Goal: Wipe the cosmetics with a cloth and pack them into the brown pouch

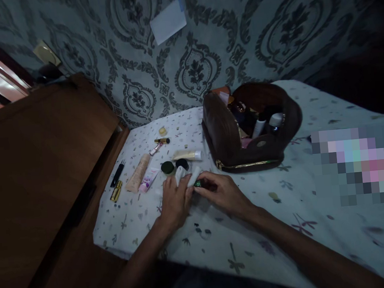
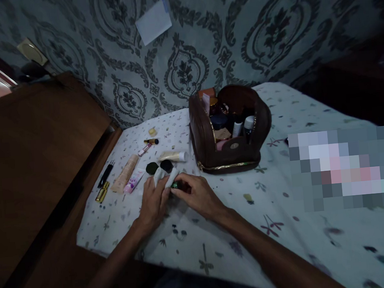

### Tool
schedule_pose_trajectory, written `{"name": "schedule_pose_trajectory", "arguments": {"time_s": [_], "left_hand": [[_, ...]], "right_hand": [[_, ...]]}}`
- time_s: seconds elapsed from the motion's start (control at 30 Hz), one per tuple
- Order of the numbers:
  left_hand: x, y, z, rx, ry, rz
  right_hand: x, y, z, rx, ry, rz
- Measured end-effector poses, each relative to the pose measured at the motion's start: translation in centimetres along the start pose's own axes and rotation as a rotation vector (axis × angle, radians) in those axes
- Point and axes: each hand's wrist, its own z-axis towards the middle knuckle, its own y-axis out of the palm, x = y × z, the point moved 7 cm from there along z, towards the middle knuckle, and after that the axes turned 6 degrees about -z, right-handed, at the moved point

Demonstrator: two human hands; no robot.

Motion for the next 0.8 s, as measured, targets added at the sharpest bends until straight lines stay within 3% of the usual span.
{"name": "schedule_pose_trajectory", "arguments": {"time_s": [0.1,0.23,0.37,0.5,0.6,0.7,0.8], "left_hand": [[-2.8,0.2,-0.5,-0.075,-0.090,0.018],[-6.9,-0.5,-1.8,-0.075,-0.231,-0.024],[-8.6,-0.9,-2.7,-0.044,-0.289,-0.046],[-7.3,-1.4,-2.6,0.032,-0.244,-0.022],[-4.3,-1.2,-2.2,0.097,-0.082,0.056],[-1.1,0.1,-1.9,0.082,0.140,0.139],[-0.4,1.3,-1.5,0.035,0.213,0.217]], "right_hand": [[0.8,0.3,0.0,-0.031,0.051,0.058],[1.8,0.5,0.1,-0.036,0.087,0.165],[1.9,0.4,0.4,-0.007,0.064,0.231],[1.5,0.4,0.5,-0.023,0.063,0.226],[1.3,0.4,0.4,-0.018,0.076,0.158],[1.4,0.3,0.2,0.002,0.115,0.113],[1.8,0.5,0.0,-0.008,0.184,0.128]]}}
